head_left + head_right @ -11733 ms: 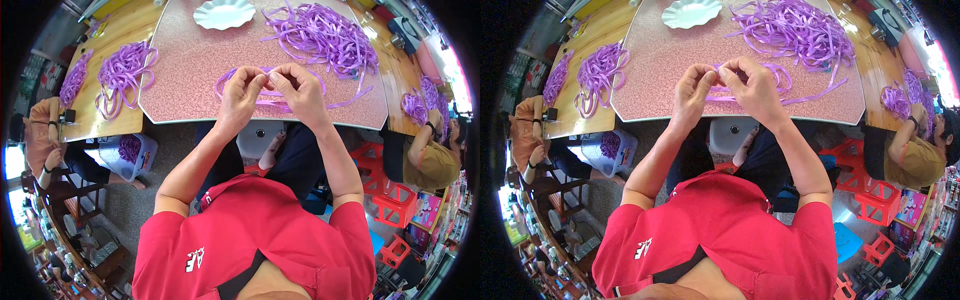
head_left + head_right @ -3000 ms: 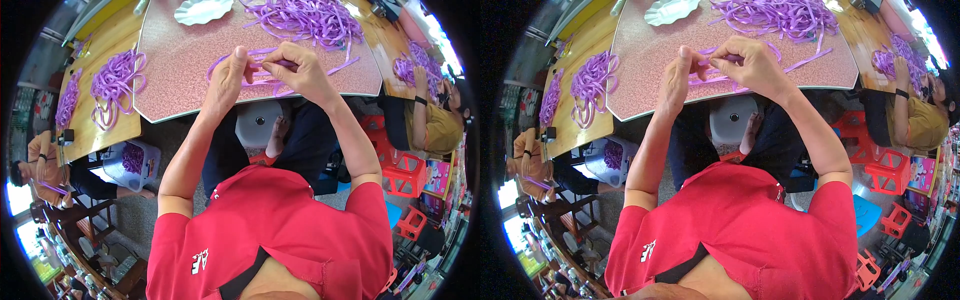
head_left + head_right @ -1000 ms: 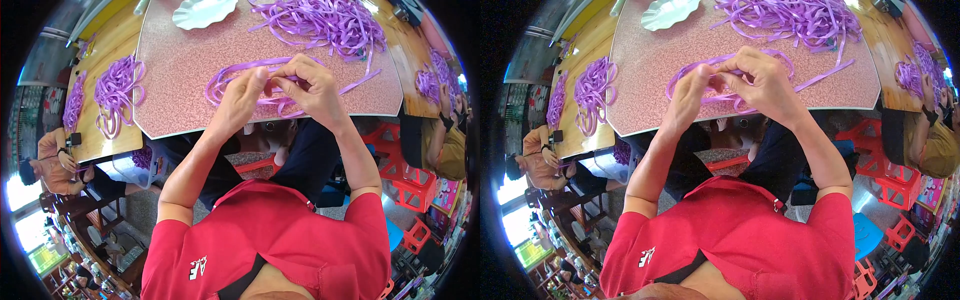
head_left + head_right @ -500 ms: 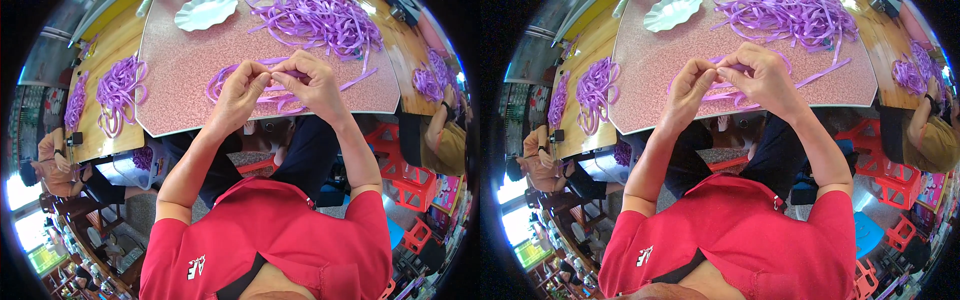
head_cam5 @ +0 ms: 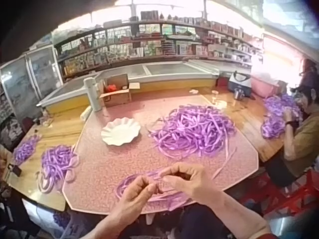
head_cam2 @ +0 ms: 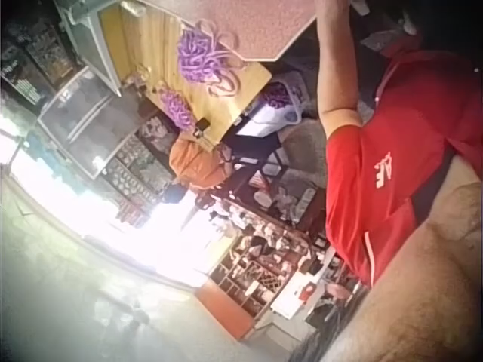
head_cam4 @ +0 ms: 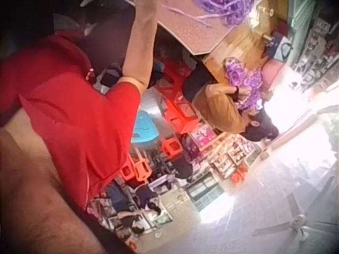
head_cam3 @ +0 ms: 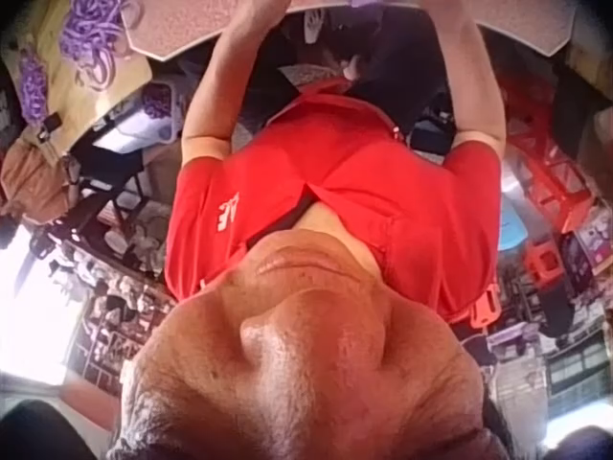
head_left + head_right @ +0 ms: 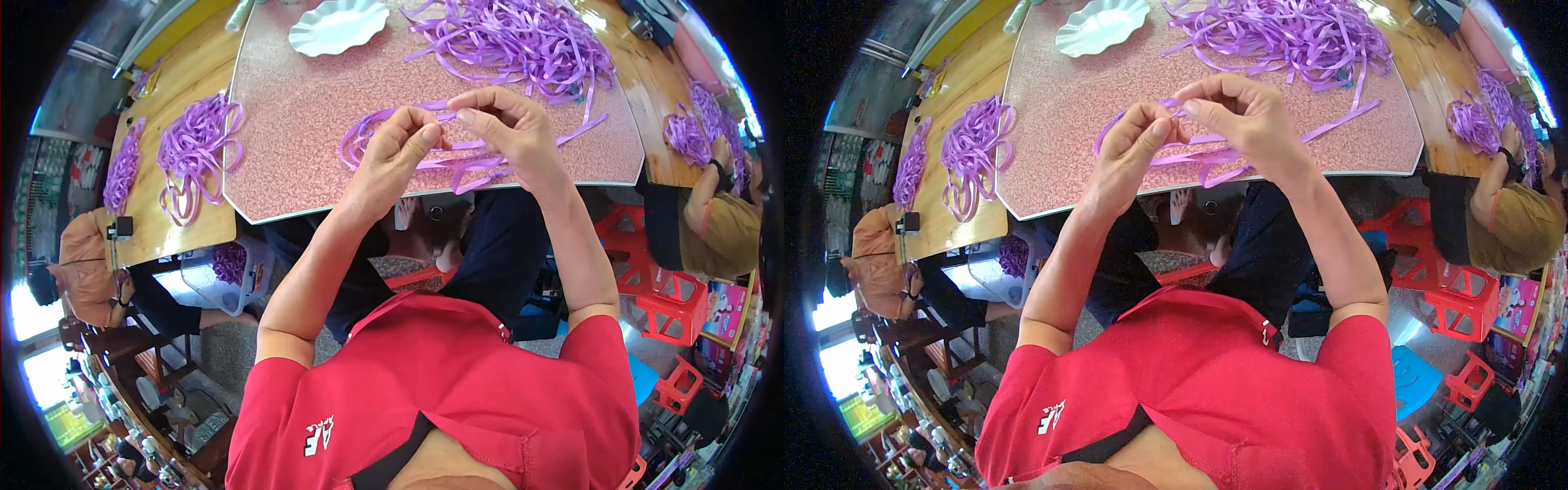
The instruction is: Manually tying loops and knots into purple ribbons to prepare them for a gift or decoration.
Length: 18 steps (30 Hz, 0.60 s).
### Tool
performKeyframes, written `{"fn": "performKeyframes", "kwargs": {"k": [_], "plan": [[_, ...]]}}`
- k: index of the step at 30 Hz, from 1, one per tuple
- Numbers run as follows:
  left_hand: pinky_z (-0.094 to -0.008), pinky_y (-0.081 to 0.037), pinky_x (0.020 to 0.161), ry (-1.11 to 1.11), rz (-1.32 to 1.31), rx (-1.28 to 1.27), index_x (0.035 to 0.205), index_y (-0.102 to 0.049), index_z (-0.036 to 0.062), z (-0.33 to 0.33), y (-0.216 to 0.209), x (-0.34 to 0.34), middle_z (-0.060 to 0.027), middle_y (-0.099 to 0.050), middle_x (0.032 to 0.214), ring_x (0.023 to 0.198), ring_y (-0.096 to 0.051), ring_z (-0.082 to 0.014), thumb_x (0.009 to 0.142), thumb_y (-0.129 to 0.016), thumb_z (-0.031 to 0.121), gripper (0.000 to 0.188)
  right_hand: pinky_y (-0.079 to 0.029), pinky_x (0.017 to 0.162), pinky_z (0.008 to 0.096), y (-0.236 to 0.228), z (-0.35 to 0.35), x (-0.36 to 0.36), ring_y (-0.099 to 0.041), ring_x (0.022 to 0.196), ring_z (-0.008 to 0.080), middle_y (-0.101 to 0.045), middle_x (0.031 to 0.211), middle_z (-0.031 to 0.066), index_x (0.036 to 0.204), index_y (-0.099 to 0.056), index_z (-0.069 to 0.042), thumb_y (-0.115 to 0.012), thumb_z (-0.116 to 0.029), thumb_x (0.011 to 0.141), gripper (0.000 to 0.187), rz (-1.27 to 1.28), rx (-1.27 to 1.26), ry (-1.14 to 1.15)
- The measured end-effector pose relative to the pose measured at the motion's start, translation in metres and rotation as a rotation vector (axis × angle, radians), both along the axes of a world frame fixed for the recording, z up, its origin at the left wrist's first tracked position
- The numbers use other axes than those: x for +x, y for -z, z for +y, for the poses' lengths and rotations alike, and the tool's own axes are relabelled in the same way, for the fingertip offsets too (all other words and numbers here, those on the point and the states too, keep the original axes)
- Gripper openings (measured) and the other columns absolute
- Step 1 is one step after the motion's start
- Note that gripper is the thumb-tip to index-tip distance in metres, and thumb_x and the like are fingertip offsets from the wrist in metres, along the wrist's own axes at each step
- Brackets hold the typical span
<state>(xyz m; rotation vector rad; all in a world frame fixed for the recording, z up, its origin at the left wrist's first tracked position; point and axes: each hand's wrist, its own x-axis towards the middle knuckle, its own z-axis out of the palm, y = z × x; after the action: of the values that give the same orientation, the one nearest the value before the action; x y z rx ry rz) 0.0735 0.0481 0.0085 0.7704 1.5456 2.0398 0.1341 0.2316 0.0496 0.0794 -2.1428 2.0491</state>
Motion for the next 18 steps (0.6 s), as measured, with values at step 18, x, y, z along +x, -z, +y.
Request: {"fn": "performKeyframes", "kwargs": {"k": [18], "plan": [[-0.036, -0.045, 0.086, -0.467, 1.123, -0.248, 0.092, -0.065, 0.0068, -0.005, -0.011, -0.002, -0.0077, -0.066, 0.102, 0.098, -0.058, -0.0249, 0.08, -0.072, 0.002, 0.015, -0.048, 0.071, 0.0203, 0.027, -0.021, 0.0, -0.06, 0.079, 0.0061, -0.069, 0.086, 0.0024, 0.098, -0.071, 0.001, -0.069, -0.014, 0.092, 0.017, -0.06, -0.197, 0.066]]}}
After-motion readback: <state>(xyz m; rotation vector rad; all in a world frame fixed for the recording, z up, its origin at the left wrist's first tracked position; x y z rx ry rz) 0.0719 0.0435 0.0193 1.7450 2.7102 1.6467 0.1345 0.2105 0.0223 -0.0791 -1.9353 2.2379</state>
